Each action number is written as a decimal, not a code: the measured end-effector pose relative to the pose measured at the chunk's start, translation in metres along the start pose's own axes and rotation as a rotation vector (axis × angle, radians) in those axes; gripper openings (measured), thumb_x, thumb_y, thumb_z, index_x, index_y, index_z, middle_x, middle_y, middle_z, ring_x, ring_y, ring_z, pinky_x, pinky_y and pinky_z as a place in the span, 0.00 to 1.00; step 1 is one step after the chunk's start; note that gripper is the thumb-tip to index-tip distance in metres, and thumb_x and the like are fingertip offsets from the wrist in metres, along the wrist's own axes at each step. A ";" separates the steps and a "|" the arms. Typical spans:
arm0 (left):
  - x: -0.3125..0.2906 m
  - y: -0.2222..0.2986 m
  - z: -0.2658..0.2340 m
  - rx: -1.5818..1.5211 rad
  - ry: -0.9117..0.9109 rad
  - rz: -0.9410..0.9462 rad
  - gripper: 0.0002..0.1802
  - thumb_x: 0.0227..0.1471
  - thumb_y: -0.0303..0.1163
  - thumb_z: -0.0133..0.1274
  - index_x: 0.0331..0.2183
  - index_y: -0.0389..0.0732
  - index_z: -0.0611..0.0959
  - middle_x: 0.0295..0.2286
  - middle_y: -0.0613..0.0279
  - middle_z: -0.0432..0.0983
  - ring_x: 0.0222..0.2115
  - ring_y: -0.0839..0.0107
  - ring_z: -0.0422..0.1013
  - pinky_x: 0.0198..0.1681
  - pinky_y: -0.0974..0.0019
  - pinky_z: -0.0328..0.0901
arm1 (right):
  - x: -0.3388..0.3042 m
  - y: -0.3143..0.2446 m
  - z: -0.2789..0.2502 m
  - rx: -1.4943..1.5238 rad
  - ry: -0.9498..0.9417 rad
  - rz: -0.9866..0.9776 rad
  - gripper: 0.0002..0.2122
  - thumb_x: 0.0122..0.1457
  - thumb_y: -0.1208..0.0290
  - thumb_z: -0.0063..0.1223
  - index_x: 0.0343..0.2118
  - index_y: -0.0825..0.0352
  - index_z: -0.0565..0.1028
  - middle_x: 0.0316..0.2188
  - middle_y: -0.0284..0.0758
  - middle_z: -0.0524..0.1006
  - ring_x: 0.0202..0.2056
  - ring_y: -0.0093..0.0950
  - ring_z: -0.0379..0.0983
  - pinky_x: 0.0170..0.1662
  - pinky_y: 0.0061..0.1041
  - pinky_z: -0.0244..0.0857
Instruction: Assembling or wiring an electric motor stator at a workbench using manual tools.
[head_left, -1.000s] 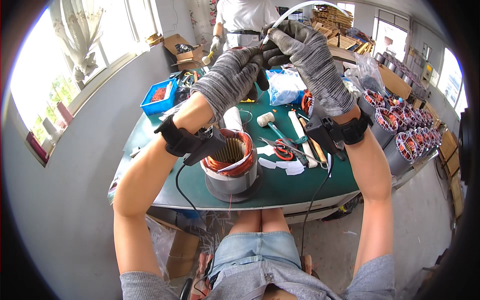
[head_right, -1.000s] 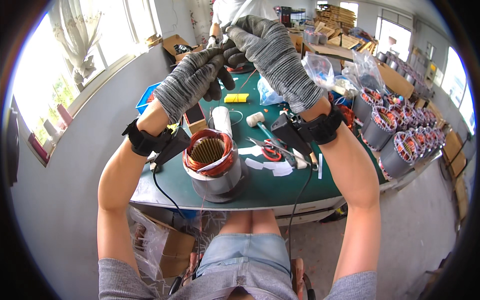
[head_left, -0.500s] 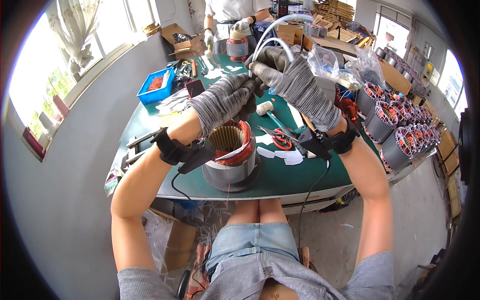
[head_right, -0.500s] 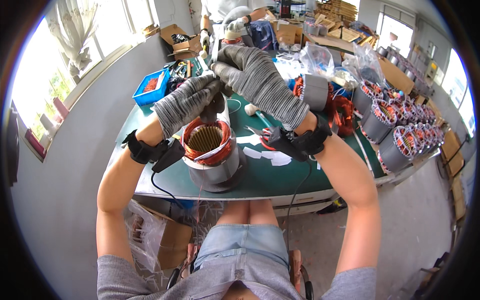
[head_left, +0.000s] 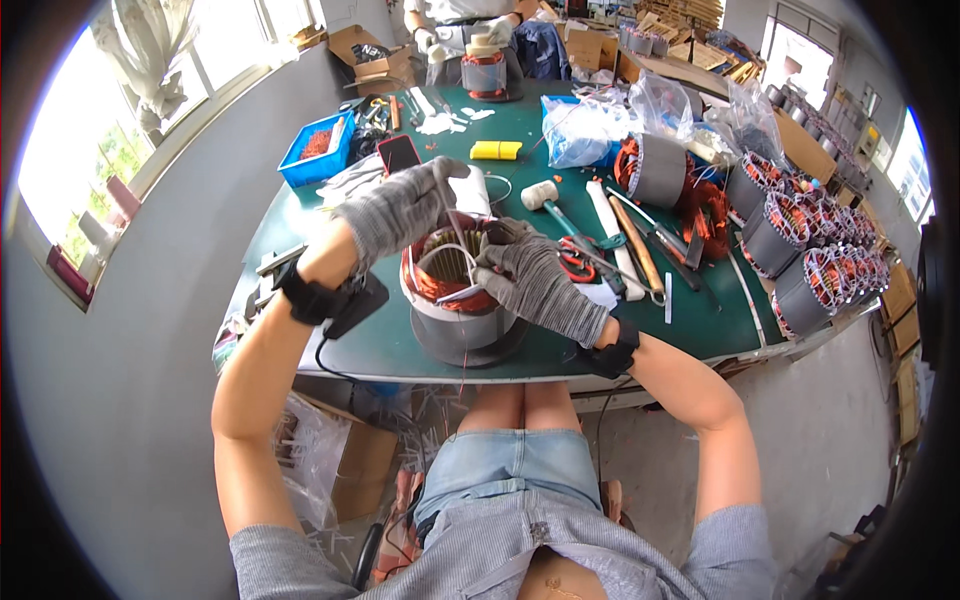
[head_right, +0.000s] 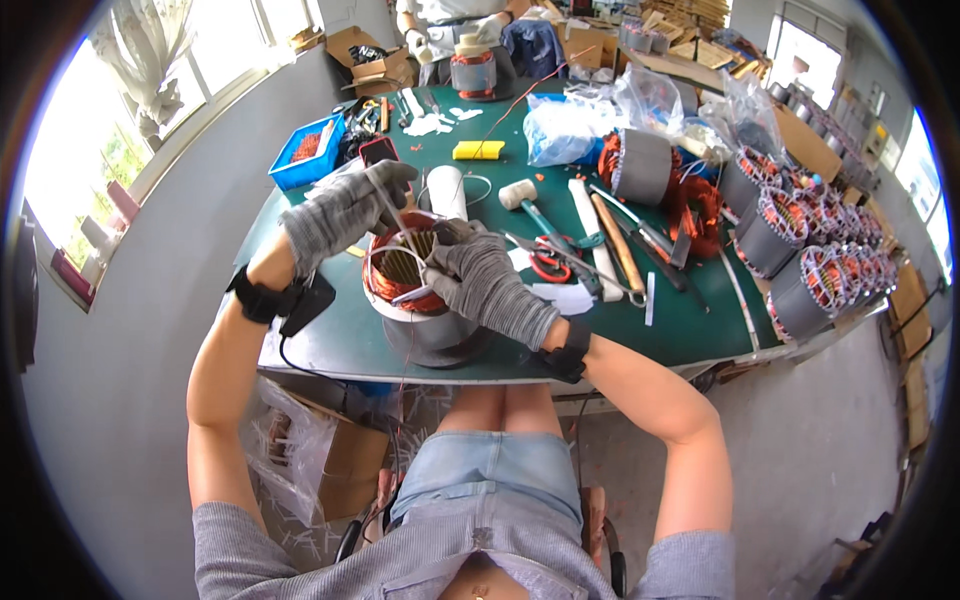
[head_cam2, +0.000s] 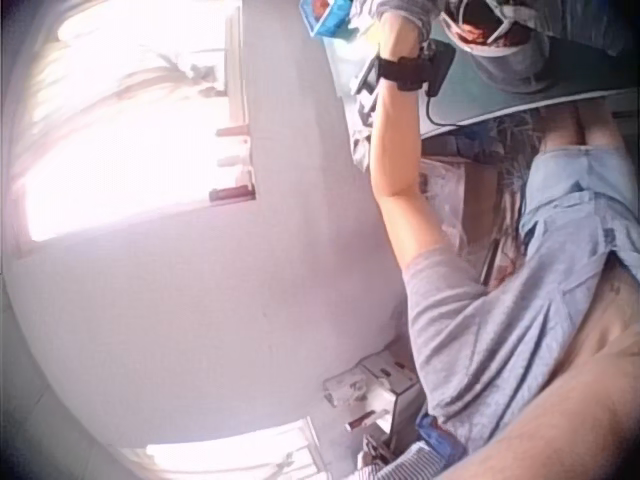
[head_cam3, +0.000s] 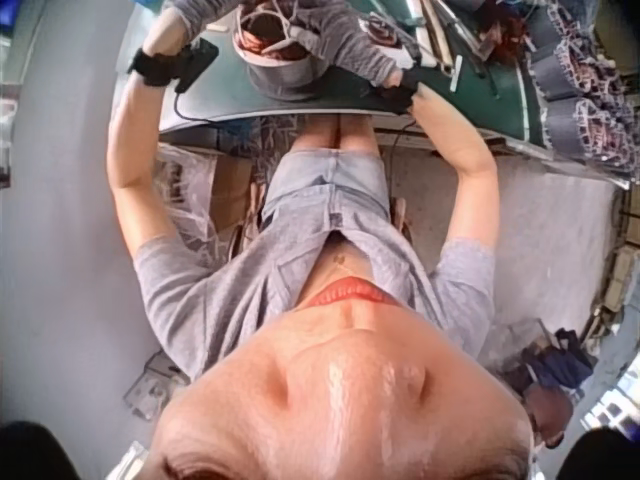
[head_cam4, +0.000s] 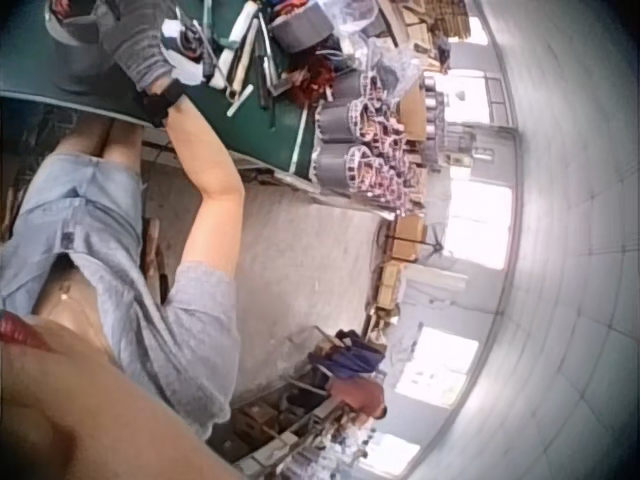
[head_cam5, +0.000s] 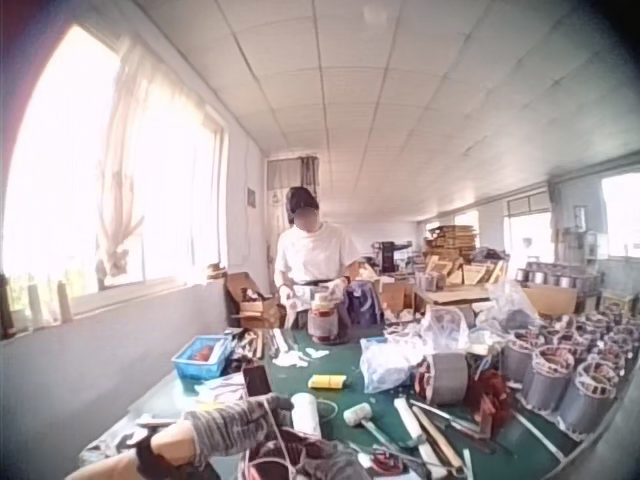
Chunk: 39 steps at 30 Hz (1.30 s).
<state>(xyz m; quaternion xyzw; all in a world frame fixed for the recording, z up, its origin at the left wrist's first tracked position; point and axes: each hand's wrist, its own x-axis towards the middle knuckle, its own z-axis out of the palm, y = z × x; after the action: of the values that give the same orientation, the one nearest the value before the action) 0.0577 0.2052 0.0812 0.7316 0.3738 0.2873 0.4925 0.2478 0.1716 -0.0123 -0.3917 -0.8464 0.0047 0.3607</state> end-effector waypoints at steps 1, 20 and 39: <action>0.002 0.001 -0.007 0.446 -0.005 0.118 0.15 0.57 0.32 0.40 0.45 0.37 0.71 0.29 0.61 0.74 0.27 0.77 0.70 0.30 0.75 0.67 | 0.001 -0.002 0.004 0.016 -0.008 -0.002 0.12 0.45 0.63 0.54 0.29 0.66 0.76 0.36 0.42 0.70 0.39 0.40 0.65 0.43 0.36 0.60; 0.048 0.028 -0.007 0.091 0.365 0.069 0.12 0.56 0.39 0.40 0.30 0.42 0.74 0.17 0.69 0.68 0.13 0.83 0.63 0.14 0.81 0.57 | 0.041 0.053 -0.017 1.231 -0.440 0.531 0.10 0.54 0.68 0.50 0.37 0.67 0.72 0.26 0.27 0.73 0.27 0.15 0.69 0.32 0.14 0.63; 0.079 0.032 0.039 0.013 0.024 0.226 0.12 0.58 0.35 0.36 0.35 0.41 0.73 0.22 0.69 0.69 0.17 0.84 0.63 0.20 0.80 0.59 | 0.118 0.058 -0.211 1.274 0.494 0.012 0.08 0.55 0.68 0.51 0.35 0.66 0.73 0.28 0.32 0.76 0.28 0.18 0.73 0.29 0.13 0.69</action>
<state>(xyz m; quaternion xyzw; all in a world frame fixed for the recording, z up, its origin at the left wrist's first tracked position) 0.1406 0.2433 0.1019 0.7687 0.2968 0.3474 0.4475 0.3643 0.2322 0.1981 -0.0973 -0.5694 0.4145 0.7033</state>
